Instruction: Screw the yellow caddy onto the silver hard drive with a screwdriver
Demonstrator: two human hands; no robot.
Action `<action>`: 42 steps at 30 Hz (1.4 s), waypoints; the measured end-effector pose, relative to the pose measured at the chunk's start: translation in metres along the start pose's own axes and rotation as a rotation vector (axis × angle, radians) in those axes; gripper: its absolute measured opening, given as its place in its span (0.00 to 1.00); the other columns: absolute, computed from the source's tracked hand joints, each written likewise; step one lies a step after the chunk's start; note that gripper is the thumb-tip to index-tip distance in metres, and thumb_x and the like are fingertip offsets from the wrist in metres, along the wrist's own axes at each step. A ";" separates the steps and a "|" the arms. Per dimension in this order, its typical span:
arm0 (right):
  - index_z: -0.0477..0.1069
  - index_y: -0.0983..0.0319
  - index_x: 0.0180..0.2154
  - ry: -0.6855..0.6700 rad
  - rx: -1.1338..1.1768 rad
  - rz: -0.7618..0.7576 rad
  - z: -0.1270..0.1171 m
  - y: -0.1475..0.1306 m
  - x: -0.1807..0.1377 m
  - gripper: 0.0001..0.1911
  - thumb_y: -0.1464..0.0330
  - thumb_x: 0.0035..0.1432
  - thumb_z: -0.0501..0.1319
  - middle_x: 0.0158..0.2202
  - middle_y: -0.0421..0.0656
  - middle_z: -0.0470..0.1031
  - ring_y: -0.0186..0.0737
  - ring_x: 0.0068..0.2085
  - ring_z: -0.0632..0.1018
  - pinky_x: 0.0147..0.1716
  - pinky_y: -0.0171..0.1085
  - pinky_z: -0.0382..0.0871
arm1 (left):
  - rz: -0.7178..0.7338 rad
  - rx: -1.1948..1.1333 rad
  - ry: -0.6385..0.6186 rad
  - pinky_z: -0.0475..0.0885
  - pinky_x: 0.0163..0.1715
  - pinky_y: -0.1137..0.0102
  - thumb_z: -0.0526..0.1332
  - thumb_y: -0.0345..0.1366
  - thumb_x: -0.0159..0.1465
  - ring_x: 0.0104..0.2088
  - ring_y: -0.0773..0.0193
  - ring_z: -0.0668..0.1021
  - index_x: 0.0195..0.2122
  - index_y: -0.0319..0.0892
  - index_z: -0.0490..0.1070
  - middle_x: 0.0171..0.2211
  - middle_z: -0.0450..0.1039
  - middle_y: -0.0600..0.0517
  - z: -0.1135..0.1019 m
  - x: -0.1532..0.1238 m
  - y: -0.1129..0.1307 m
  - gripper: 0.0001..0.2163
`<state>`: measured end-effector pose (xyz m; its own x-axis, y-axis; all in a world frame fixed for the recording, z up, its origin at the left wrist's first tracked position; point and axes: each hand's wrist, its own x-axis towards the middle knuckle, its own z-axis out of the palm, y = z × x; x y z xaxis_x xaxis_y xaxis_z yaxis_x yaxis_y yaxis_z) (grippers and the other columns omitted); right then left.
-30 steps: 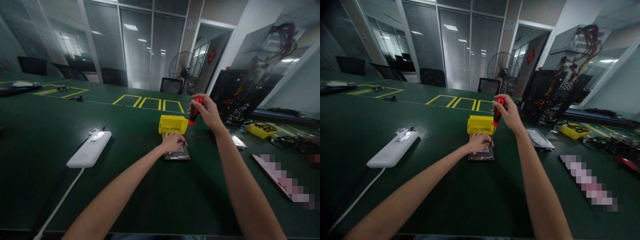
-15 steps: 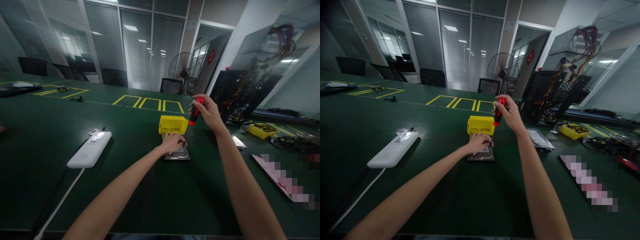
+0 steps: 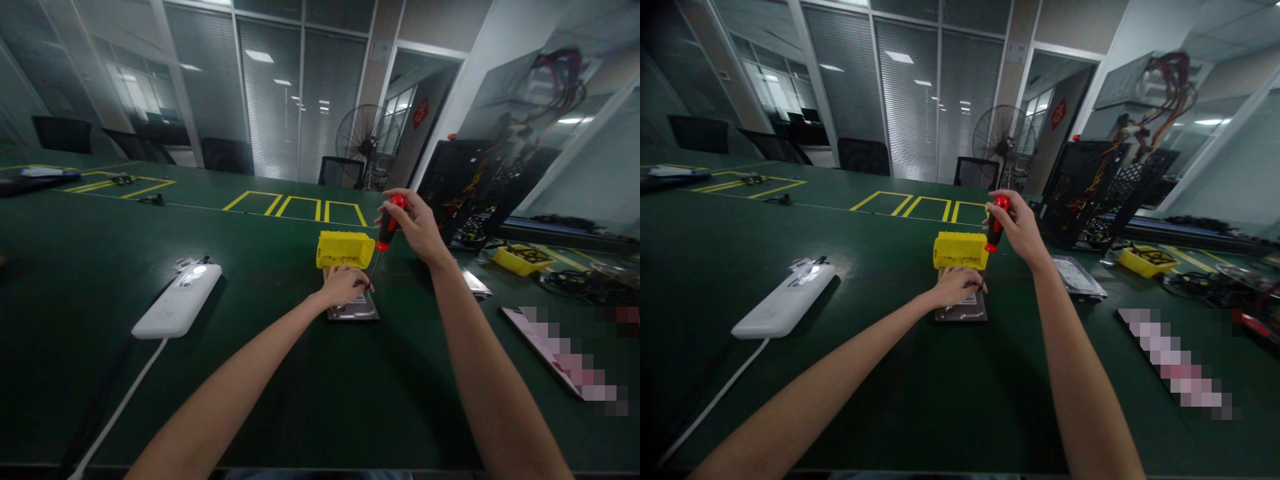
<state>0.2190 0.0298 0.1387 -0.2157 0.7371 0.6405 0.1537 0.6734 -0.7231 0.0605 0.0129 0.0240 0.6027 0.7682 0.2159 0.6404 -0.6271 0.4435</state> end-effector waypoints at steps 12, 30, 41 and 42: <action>0.67 0.57 0.43 -0.007 -0.002 -0.008 0.000 -0.001 0.000 0.15 0.60 0.54 0.62 0.34 0.38 0.69 0.31 0.29 0.76 0.32 0.35 0.77 | -0.004 0.003 -0.018 0.58 0.50 0.57 0.50 0.36 0.65 0.52 0.55 0.67 0.41 0.49 0.73 0.50 0.70 0.58 -0.002 -0.002 0.002 0.13; 0.61 0.55 0.36 -0.013 0.252 0.098 0.016 -0.002 -0.001 0.11 0.58 0.55 0.59 0.28 0.35 0.65 0.29 0.26 0.71 0.27 0.32 0.71 | -0.030 0.005 0.009 0.58 0.50 0.59 0.51 0.34 0.65 0.53 0.55 0.67 0.41 0.50 0.74 0.50 0.71 0.59 0.001 0.000 0.002 0.12; 0.63 0.56 0.38 -0.031 0.302 0.126 0.014 0.001 -0.001 0.13 0.58 0.53 0.59 0.33 0.39 0.69 0.34 0.32 0.74 0.35 0.39 0.75 | -0.020 0.032 0.011 0.58 0.50 0.58 0.51 0.33 0.64 0.52 0.56 0.67 0.39 0.50 0.75 0.49 0.72 0.58 0.000 -0.001 0.003 0.12; 0.62 0.57 0.37 -0.024 0.317 0.130 0.013 0.001 -0.001 0.13 0.59 0.52 0.60 0.33 0.39 0.69 0.34 0.32 0.74 0.35 0.39 0.75 | -0.014 0.035 0.014 0.59 0.49 0.58 0.51 0.34 0.64 0.52 0.56 0.67 0.40 0.50 0.74 0.49 0.72 0.59 0.000 -0.001 0.002 0.12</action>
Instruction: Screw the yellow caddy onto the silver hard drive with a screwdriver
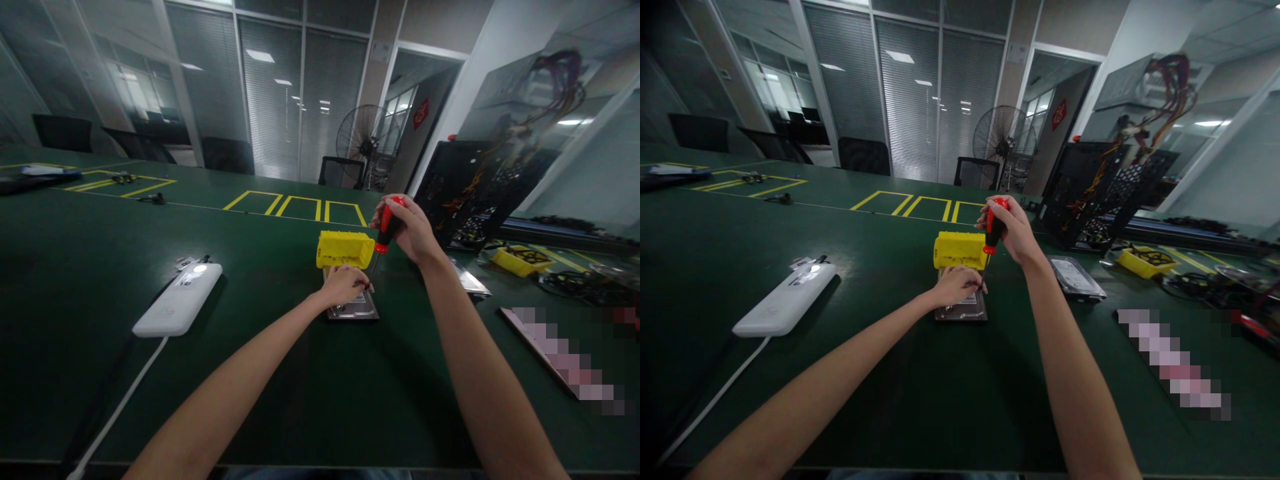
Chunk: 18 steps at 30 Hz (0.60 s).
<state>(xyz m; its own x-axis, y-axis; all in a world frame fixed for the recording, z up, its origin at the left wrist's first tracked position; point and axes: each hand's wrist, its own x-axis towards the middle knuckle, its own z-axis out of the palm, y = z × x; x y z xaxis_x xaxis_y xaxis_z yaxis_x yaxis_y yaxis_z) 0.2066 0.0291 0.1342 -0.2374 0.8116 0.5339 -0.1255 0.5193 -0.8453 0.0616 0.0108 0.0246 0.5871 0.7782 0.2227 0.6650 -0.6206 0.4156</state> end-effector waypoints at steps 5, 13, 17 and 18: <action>0.62 0.57 0.37 0.022 0.038 0.017 -0.001 0.000 0.000 0.14 0.59 0.51 0.61 0.31 0.38 0.70 0.32 0.30 0.74 0.36 0.39 0.75 | 0.010 -0.002 0.006 0.59 0.48 0.57 0.51 0.34 0.64 0.52 0.55 0.68 0.40 0.50 0.75 0.49 0.72 0.59 0.001 0.001 -0.001 0.13; 0.59 0.57 0.35 0.106 -0.045 0.002 -0.001 0.004 0.002 0.16 0.58 0.51 0.63 0.28 0.35 0.68 0.30 0.27 0.73 0.32 0.36 0.74 | -0.011 -0.005 0.001 0.59 0.50 0.58 0.51 0.34 0.64 0.52 0.55 0.67 0.40 0.49 0.75 0.50 0.71 0.57 0.000 0.000 0.002 0.13; 0.57 0.57 0.34 0.122 -0.051 0.003 -0.003 0.006 0.003 0.17 0.59 0.50 0.64 0.27 0.34 0.67 0.29 0.26 0.72 0.30 0.34 0.72 | -0.001 -0.018 -0.014 0.59 0.50 0.58 0.50 0.35 0.65 0.53 0.55 0.67 0.41 0.49 0.75 0.50 0.71 0.57 -0.001 -0.001 0.001 0.13; 0.57 0.57 0.33 0.129 -0.045 0.006 -0.002 0.006 0.003 0.18 0.59 0.49 0.65 0.26 0.34 0.66 0.29 0.25 0.71 0.29 0.33 0.72 | 0.002 -0.022 -0.014 0.59 0.49 0.58 0.50 0.35 0.65 0.53 0.55 0.67 0.41 0.49 0.75 0.50 0.71 0.57 -0.002 -0.001 0.001 0.13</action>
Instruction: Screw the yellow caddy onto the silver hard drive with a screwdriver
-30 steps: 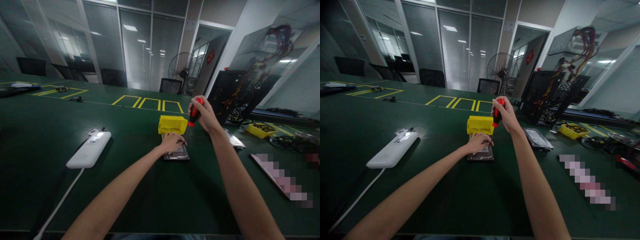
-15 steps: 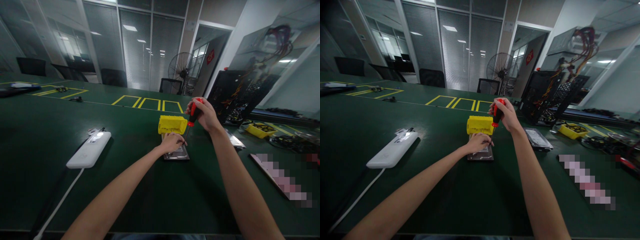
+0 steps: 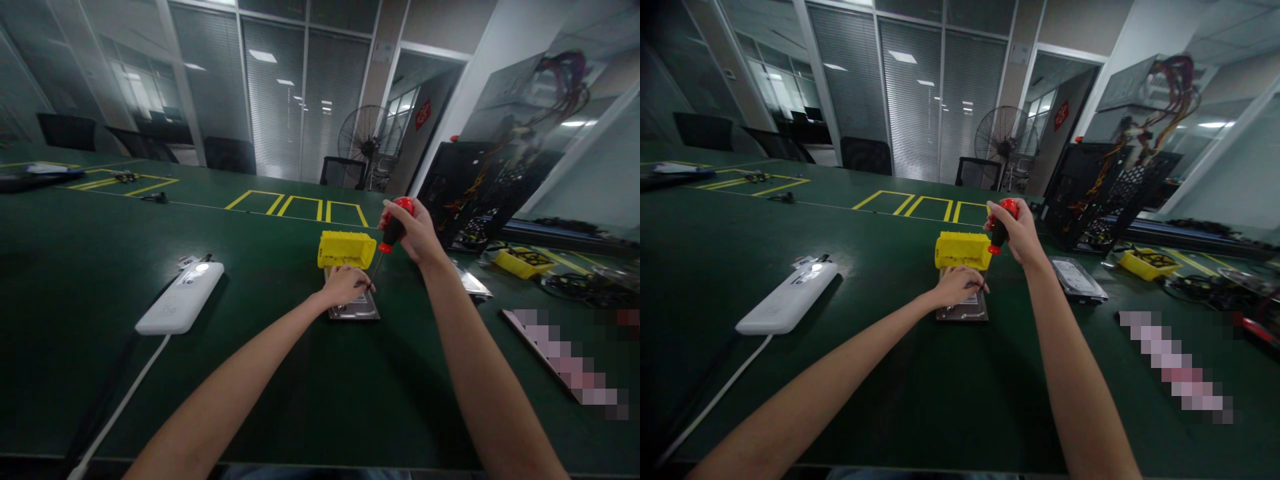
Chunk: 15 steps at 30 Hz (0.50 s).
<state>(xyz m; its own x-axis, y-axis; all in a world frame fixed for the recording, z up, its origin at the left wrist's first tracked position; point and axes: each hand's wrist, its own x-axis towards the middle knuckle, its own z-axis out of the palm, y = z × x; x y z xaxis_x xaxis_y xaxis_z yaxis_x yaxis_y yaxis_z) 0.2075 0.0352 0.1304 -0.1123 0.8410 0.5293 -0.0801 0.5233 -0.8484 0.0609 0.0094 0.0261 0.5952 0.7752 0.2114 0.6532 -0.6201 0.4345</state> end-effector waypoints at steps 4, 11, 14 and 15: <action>0.57 0.55 0.34 -0.004 0.032 -0.002 0.002 -0.002 -0.001 0.19 0.61 0.47 0.67 0.24 0.32 0.63 0.28 0.23 0.69 0.24 0.30 0.69 | 0.014 -0.012 0.018 0.58 0.49 0.57 0.50 0.35 0.65 0.53 0.55 0.67 0.41 0.50 0.74 0.50 0.71 0.58 0.001 0.000 -0.002 0.13; 0.65 0.56 0.37 -0.119 0.073 0.034 0.002 -0.008 -0.002 0.12 0.55 0.57 0.56 0.28 0.37 0.65 0.31 0.26 0.71 0.27 0.35 0.72 | 0.011 -0.007 0.017 0.58 0.50 0.58 0.51 0.35 0.65 0.52 0.56 0.67 0.41 0.50 0.74 0.49 0.71 0.57 0.003 0.000 -0.003 0.12; 0.66 0.57 0.35 -0.137 0.089 0.034 0.001 -0.009 -0.002 0.13 0.55 0.57 0.56 0.28 0.38 0.66 0.32 0.27 0.71 0.30 0.37 0.74 | 0.007 -0.010 0.018 0.58 0.50 0.58 0.51 0.35 0.65 0.52 0.56 0.67 0.40 0.50 0.74 0.49 0.71 0.57 0.003 0.001 -0.003 0.12; 0.66 0.58 0.34 -0.136 0.096 0.033 0.001 -0.009 -0.002 0.13 0.55 0.56 0.57 0.29 0.38 0.66 0.31 0.27 0.71 0.30 0.38 0.74 | 0.008 -0.004 0.014 0.58 0.50 0.58 0.51 0.35 0.65 0.52 0.56 0.67 0.40 0.50 0.74 0.49 0.71 0.58 0.003 0.001 -0.003 0.12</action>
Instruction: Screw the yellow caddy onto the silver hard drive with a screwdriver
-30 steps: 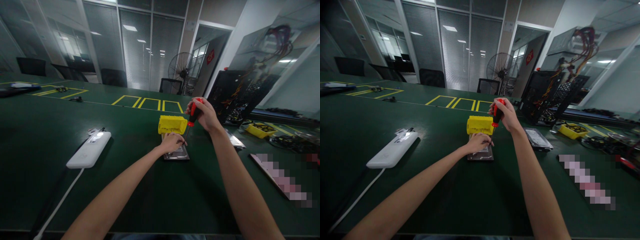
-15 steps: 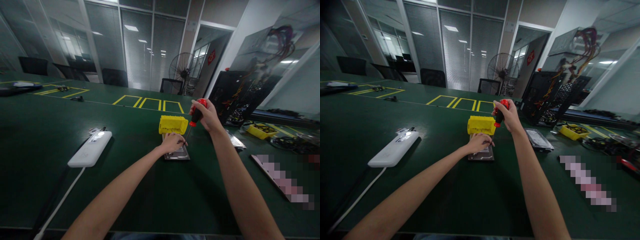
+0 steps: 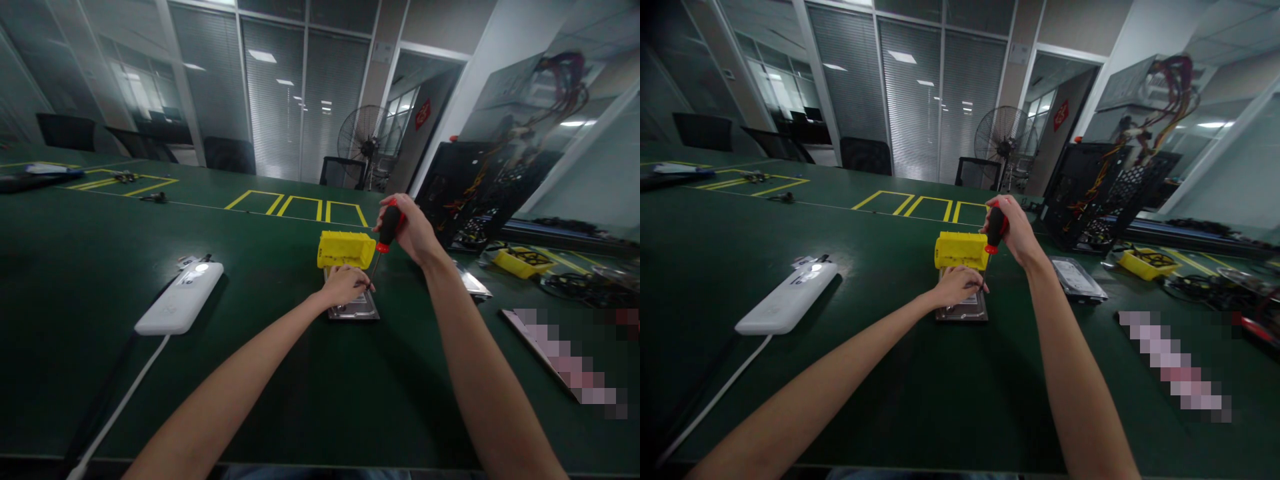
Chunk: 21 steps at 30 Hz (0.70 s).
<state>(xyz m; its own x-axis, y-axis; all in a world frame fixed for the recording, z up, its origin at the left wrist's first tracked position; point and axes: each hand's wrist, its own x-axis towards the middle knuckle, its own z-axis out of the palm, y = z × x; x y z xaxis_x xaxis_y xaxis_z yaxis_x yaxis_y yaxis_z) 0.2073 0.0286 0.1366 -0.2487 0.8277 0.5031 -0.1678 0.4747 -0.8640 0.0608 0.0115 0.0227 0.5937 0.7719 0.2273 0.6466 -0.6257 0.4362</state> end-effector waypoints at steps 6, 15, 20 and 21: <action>0.65 0.59 0.32 0.057 0.005 0.002 -0.001 0.001 0.000 0.14 0.56 0.52 0.62 0.28 0.37 0.68 0.31 0.29 0.73 0.35 0.38 0.75 | 0.005 0.018 0.006 0.58 0.49 0.58 0.51 0.35 0.65 0.52 0.55 0.67 0.40 0.51 0.74 0.50 0.71 0.59 0.002 0.001 -0.002 0.12; 0.63 0.57 0.35 0.047 -0.024 -0.026 -0.001 0.001 -0.001 0.13 0.58 0.53 0.62 0.27 0.35 0.68 0.29 0.25 0.72 0.31 0.35 0.74 | -0.003 -0.006 -0.002 0.58 0.50 0.58 0.51 0.35 0.65 0.53 0.55 0.67 0.40 0.50 0.74 0.50 0.71 0.58 0.001 0.000 -0.002 0.12; 0.65 0.55 0.40 0.049 -0.086 -0.041 -0.001 -0.001 -0.001 0.15 0.54 0.55 0.58 0.26 0.35 0.66 0.29 0.25 0.70 0.27 0.33 0.73 | 0.013 -0.006 -0.015 0.58 0.49 0.58 0.50 0.37 0.65 0.52 0.55 0.67 0.41 0.51 0.74 0.50 0.70 0.59 0.001 0.000 -0.003 0.12; 0.65 0.56 0.40 0.044 -0.076 -0.030 -0.001 0.000 0.000 0.15 0.54 0.56 0.57 0.27 0.36 0.66 0.30 0.25 0.71 0.27 0.33 0.73 | 0.011 -0.006 -0.012 0.58 0.49 0.58 0.50 0.37 0.65 0.52 0.55 0.67 0.41 0.51 0.74 0.50 0.70 0.59 0.001 0.001 -0.003 0.12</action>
<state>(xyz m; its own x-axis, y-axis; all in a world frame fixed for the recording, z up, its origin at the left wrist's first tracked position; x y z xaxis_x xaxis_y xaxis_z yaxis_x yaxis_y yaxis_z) 0.2087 0.0284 0.1367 -0.2018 0.8243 0.5289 -0.1014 0.5196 -0.8484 0.0597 0.0137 0.0203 0.6062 0.7639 0.2215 0.6374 -0.6331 0.4391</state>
